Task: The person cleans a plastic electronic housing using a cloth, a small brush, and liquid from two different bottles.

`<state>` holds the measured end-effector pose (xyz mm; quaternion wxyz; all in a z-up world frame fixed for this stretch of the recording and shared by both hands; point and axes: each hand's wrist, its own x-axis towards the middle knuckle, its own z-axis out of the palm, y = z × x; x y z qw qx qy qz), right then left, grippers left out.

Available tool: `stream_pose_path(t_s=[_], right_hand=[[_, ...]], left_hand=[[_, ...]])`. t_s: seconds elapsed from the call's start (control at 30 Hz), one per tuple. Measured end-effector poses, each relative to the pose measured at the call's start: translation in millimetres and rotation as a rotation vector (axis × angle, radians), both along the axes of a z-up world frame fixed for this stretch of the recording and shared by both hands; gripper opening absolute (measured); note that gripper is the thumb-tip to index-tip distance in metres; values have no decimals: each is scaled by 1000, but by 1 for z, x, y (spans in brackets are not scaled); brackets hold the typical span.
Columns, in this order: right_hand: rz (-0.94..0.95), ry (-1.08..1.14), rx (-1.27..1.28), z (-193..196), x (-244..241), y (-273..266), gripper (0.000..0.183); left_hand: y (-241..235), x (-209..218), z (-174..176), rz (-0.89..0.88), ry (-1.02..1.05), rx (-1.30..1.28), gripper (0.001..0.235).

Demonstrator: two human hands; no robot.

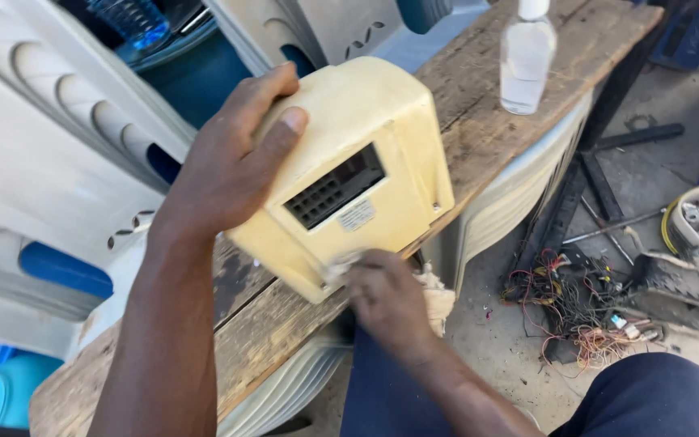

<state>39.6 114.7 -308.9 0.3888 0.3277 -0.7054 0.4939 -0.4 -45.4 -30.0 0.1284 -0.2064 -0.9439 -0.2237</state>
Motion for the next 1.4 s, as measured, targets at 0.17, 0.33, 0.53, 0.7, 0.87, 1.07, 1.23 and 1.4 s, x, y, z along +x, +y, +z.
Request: stream_pose_path(t_s=[0.17, 0.33, 0.53, 0.7, 0.87, 1.07, 1.23, 1.4], right_hand=[[-415, -308, -28, 7, -14, 40, 12], [-251, -389, -15, 8, 43, -14, 18], [-6, -498, 1, 55, 73, -7, 17], [-252, -295, -119, 90, 94, -2, 18], [71, -329, -21, 106, 118, -19, 25], [557, -300, 573, 152, 78, 13, 43], [362, -255, 654, 188, -241, 89, 10], [79, -197, 728, 184, -309, 111, 36]], left_hand=[[-15, 0, -11, -33, 47, 49, 71], [-14, -11, -21, 11, 151, 42, 72], [-23, 50, -27, 70, 625, 530, 44], [-18, 153, -79, 270, 103, 782, 45], [-2, 211, -140, 21, -315, 1278, 48], [-19, 198, -178, 251, -120, 1699, 29], [-61, 149, -111, 429, -144, 1572, 52], [-51, 71, -146, 556, -21, 1237, 42]])
